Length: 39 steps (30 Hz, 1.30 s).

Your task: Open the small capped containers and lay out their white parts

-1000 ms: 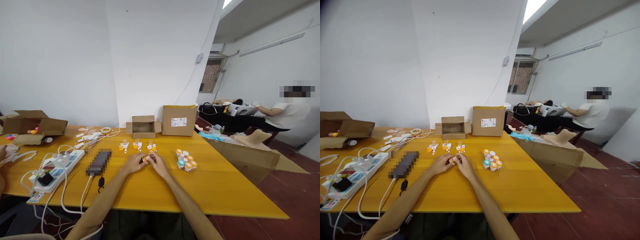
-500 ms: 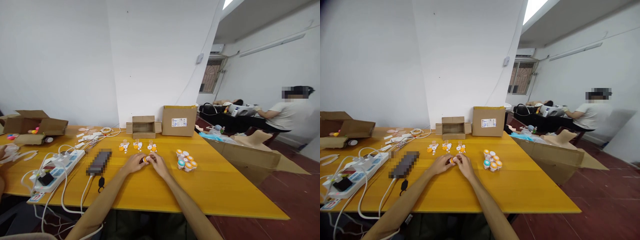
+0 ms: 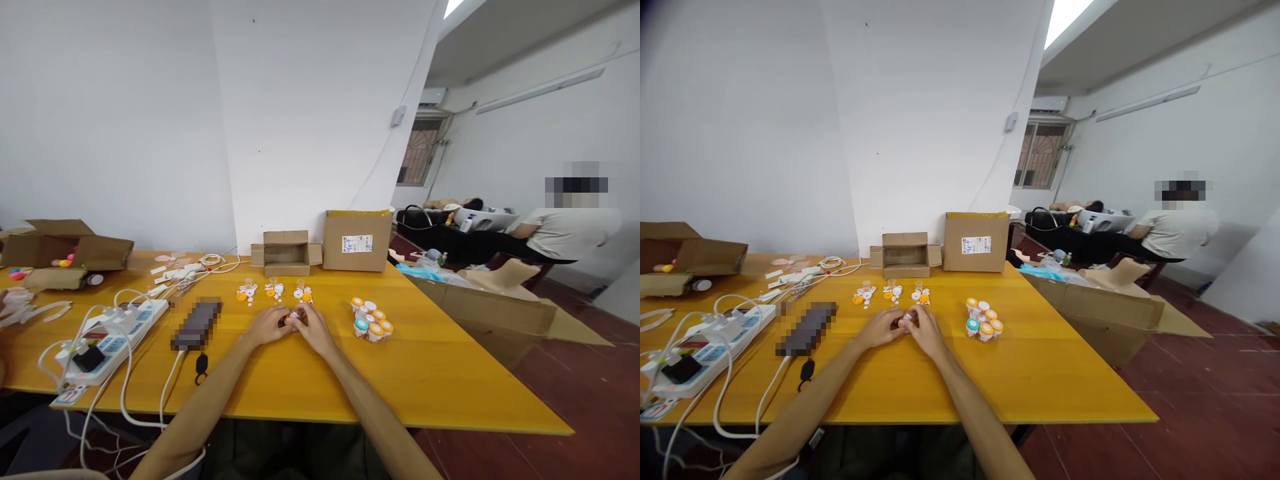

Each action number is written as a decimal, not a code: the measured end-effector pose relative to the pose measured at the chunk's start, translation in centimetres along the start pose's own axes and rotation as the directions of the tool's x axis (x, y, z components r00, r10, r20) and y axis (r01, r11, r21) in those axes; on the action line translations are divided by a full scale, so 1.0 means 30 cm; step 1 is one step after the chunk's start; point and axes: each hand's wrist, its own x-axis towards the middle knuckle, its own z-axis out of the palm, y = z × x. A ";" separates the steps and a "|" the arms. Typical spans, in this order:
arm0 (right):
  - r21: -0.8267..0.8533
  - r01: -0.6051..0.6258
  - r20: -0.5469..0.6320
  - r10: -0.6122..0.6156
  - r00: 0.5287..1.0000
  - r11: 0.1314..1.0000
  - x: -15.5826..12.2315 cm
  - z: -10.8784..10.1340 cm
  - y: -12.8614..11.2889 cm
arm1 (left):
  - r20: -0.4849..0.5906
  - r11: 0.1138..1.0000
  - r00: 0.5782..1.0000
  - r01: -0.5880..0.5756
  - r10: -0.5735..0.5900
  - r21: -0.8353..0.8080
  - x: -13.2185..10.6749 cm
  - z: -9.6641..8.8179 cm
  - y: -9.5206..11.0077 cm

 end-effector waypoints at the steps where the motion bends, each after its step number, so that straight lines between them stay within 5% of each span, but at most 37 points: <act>1: -0.001 0.012 0.009 -0.012 1.000 1.000 0.000 -0.001 0.001 | 0.005 1.000 1.000 0.001 -0.001 0.000 0.000 -0.001 0.001; 7: 0.010 0.157 0.039 -0.157 0.987 0.988 -0.004 0.004 0.007 | 0.011 1.000 1.000 0.017 -0.017 0.011 -0.001 -0.003 0.003; 15: -0.028 0.015 -0.035 -0.016 0.999 0.999 0.020 0.016 0.009 | 0.017 1.000 1.000 0.010 -0.010 -0.005 0.002 -0.003 0.000; 21: -0.008 0.160 -0.002 -0.161 0.987 0.987 -0.001 0.018 0.005 | 0.010 1.000 1.000 0.006 -0.006 -0.001 0.001 0.000 -0.002; 27: -0.033 -0.026 -0.038 0.025 0.999 0.999 0.012 0.019 0.007 | 0.011 1.000 1.000 -0.002 0.001 0.013 0.002 -0.002 0.002; 34: 0.008 0.144 0.007 -0.144 0.989 0.989 -0.001 0.022 0.003 | 0.017 0.999 1.000 -0.001 0.000 0.033 0.002 -0.006 0.006; 39: -0.081 0.009 -0.068 -0.014 0.998 0.997 0.005 0.038 0.004 | 0.014 0.999 1.000 -0.004 0.004 0.035 0.001 -0.004 0.006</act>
